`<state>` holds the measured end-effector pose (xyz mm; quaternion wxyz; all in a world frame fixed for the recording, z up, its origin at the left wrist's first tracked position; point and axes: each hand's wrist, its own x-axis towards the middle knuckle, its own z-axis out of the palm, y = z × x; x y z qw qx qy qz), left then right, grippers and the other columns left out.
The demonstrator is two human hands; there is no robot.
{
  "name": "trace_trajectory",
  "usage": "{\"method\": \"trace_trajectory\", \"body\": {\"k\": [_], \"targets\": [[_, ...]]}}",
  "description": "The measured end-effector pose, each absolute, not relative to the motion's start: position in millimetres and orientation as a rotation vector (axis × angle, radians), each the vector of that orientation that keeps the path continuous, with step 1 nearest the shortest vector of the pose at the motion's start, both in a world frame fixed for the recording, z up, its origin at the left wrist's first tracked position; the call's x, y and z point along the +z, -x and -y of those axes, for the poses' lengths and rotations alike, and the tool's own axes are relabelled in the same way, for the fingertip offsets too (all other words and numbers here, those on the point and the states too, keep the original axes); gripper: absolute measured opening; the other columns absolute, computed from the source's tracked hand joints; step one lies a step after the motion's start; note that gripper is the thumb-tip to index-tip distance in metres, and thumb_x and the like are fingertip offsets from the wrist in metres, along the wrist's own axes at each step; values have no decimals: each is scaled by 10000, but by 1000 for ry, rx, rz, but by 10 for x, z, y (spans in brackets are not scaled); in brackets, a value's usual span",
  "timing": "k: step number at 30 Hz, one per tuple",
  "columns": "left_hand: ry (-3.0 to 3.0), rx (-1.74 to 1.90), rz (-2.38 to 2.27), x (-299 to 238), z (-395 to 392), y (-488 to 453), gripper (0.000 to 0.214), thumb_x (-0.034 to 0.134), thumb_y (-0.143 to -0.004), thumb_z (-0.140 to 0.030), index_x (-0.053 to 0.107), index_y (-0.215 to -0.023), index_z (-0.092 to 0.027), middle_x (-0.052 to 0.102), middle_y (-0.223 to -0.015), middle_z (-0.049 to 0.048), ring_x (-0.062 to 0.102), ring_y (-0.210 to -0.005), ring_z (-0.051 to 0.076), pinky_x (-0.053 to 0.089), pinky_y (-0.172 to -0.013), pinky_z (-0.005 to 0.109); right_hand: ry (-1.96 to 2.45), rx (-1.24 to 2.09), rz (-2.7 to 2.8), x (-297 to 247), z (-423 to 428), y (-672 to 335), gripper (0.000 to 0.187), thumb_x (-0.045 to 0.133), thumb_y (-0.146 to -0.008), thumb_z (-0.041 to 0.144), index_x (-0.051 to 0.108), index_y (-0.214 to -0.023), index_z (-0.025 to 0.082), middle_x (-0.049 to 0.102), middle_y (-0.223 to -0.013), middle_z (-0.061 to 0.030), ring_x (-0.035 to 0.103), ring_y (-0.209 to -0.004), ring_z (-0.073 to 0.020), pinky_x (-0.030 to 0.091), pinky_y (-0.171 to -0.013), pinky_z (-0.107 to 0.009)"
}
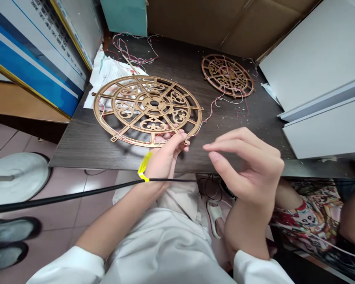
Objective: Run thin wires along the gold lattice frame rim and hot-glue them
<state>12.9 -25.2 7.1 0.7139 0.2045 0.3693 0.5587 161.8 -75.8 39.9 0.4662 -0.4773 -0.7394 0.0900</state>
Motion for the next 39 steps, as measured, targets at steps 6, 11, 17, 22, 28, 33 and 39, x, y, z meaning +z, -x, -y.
{"method": "trace_trajectory", "body": {"k": [6,11,17,22,28,33,39], "targets": [[-483,1224,-844,59,247,-122,332,820,-659,-181,581,-887,-148,629,-861,-12,615,-654,90,431,-560,212,1227,239,1598,70,830,-1737,141,684,-871,126,752,-950,221,715,-891,-32,636,-798,-163,493,-709,-330],[-494,1182,-852,72,250,-59,309,821,-664,-175,598,-875,-134,625,-863,-1,618,-662,78,363,-521,177,1504,216,1538,-232,759,-1988,89,668,-918,221,754,-914,196,705,-842,-8,576,-709,-114,446,-672,-280],[-496,1159,-857,68,229,-25,302,819,-665,-178,595,-862,-129,624,-863,3,624,-670,78,348,-527,177,1461,321,1678,-153,560,-1922,172,670,-923,284,725,-802,174,676,-753,-3,556,-633,-98,409,-587,-252],[-503,1175,-846,66,225,-26,306,812,-663,-183,610,-888,-139,635,-866,2,617,-652,77,343,-529,187,1304,325,1831,-21,357,-1745,210,723,-859,228,736,-1066,196,637,-778,13,507,-638,-89,449,-635,-239],[-502,1151,-855,62,230,-14,334,839,-646,-220,610,-877,-142,653,-849,11,612,-660,75,348,-542,188,1140,186,1958,41,233,-1790,148,649,-941,197,771,-1019,228,700,-915,-25,628,-800,-117,484,-698,-257],[-530,1148,-816,44,236,-12,261,798,-700,-187,615,-880,-136,623,-864,-3,617,-660,68,338,-526,176,1164,218,1963,148,198,-1815,97,676,-931,222,765,-969,219,706,-889,-24,595,-734,-115,435,-605,-263],[-541,1158,-789,49,238,-2,225,788,-724,-190,595,-826,-137,628,-867,-3,615,-653,69,330,-512,174,1174,145,1915,141,116,-1695,116,623,-944,225,734,-966,200,702,-870,-26,607,-732,-128,468,-639,-279]]}}
